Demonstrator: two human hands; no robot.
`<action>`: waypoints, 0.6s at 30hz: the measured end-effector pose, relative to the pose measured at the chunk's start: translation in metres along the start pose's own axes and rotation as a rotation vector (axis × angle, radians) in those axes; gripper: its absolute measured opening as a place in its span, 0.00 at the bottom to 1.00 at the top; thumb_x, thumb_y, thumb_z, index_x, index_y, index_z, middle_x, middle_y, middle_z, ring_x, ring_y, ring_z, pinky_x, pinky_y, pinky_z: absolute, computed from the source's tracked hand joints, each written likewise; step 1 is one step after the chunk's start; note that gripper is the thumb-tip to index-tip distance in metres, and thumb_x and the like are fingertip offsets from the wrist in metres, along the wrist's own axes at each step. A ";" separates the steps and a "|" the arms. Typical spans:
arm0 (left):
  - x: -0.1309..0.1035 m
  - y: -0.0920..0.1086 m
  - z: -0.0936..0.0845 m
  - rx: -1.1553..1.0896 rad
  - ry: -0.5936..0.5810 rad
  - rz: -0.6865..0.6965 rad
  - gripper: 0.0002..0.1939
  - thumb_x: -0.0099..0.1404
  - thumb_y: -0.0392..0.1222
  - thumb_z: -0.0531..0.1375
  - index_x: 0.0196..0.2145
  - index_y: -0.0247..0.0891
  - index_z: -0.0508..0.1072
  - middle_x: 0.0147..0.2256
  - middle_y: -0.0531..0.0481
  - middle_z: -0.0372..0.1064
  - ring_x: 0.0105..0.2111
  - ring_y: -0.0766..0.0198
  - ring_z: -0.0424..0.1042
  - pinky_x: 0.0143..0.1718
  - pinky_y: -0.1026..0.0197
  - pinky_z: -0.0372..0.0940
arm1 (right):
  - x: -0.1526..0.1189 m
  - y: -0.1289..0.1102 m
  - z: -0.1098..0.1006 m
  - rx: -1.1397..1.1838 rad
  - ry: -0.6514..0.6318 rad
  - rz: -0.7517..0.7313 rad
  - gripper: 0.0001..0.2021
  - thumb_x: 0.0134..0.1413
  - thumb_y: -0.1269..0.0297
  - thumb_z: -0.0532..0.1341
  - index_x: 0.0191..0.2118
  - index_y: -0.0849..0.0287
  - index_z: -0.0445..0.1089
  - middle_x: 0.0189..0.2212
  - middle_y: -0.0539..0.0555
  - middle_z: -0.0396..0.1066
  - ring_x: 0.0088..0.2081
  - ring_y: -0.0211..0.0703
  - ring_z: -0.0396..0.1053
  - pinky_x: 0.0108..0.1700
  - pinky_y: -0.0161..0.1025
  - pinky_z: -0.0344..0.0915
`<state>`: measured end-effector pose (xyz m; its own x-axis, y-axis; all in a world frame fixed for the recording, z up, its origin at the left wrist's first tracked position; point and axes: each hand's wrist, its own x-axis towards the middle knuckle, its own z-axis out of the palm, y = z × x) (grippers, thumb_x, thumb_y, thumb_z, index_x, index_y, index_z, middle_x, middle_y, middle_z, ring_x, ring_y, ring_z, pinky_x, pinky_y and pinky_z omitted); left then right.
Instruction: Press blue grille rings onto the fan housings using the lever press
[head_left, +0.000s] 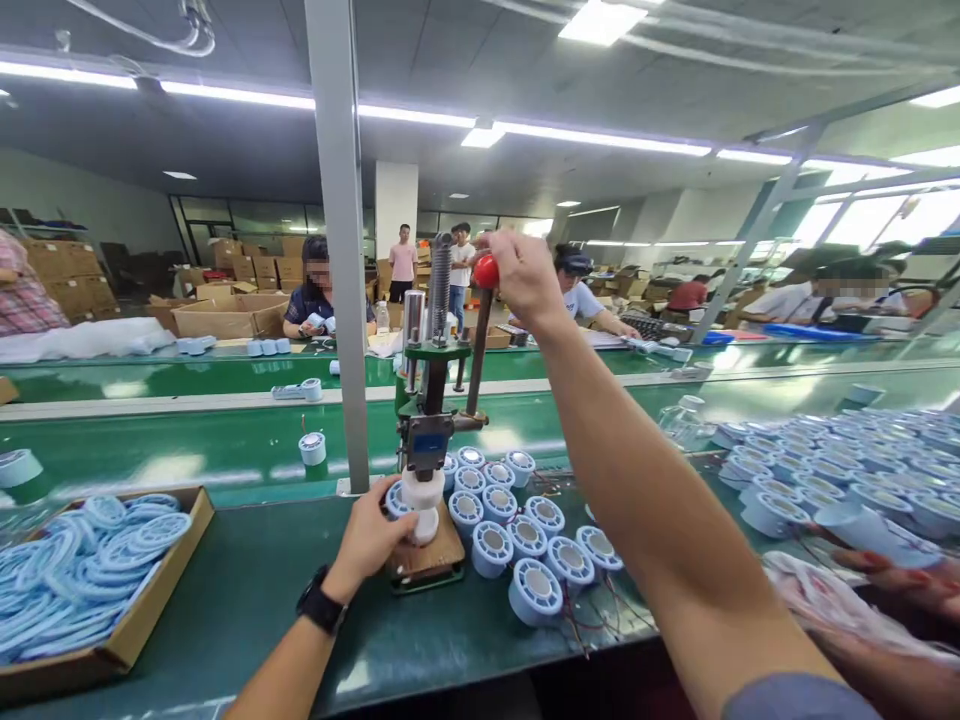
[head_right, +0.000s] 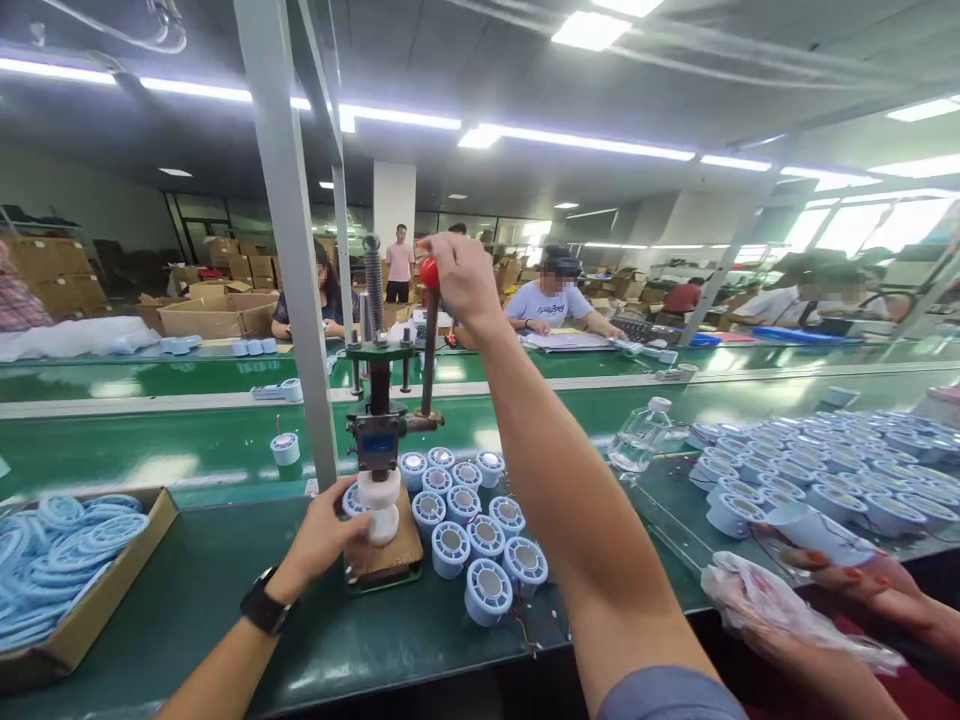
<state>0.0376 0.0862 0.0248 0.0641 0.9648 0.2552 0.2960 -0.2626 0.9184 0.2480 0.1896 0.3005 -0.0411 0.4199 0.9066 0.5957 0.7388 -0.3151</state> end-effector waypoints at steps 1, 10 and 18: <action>0.005 -0.003 0.007 -0.060 -0.036 0.010 0.26 0.51 0.36 0.64 0.50 0.33 0.73 0.45 0.43 0.77 0.43 0.56 0.76 0.49 0.54 0.69 | 0.006 0.006 0.009 0.082 -0.054 0.046 0.21 0.71 0.62 0.43 0.48 0.72 0.69 0.42 0.58 0.75 0.46 0.38 0.74 0.49 0.41 0.71; 0.011 -0.018 0.020 -0.190 -0.167 0.000 0.26 0.53 0.36 0.66 0.51 0.32 0.72 0.47 0.43 0.76 0.43 0.58 0.75 0.48 0.58 0.68 | -0.006 -0.015 0.017 0.479 -0.094 0.395 0.36 0.45 0.58 0.20 0.19 0.79 0.56 0.45 0.62 0.71 0.45 0.38 0.70 0.29 0.27 0.54; 0.005 -0.036 -0.017 0.102 0.067 0.097 0.23 0.64 0.41 0.60 0.56 0.36 0.68 0.47 0.42 0.74 0.46 0.59 0.74 0.48 0.59 0.68 | -0.009 -0.018 0.026 0.701 0.076 0.351 0.20 0.67 0.73 0.42 0.28 0.64 0.64 0.17 0.46 0.66 0.16 0.25 0.64 0.20 0.26 0.59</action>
<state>0.0115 0.1001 -0.0016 0.0345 0.9309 0.3635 0.3870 -0.3478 0.8540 0.2168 0.1866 0.2900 0.1257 0.6715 0.7303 -0.0824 0.7406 -0.6669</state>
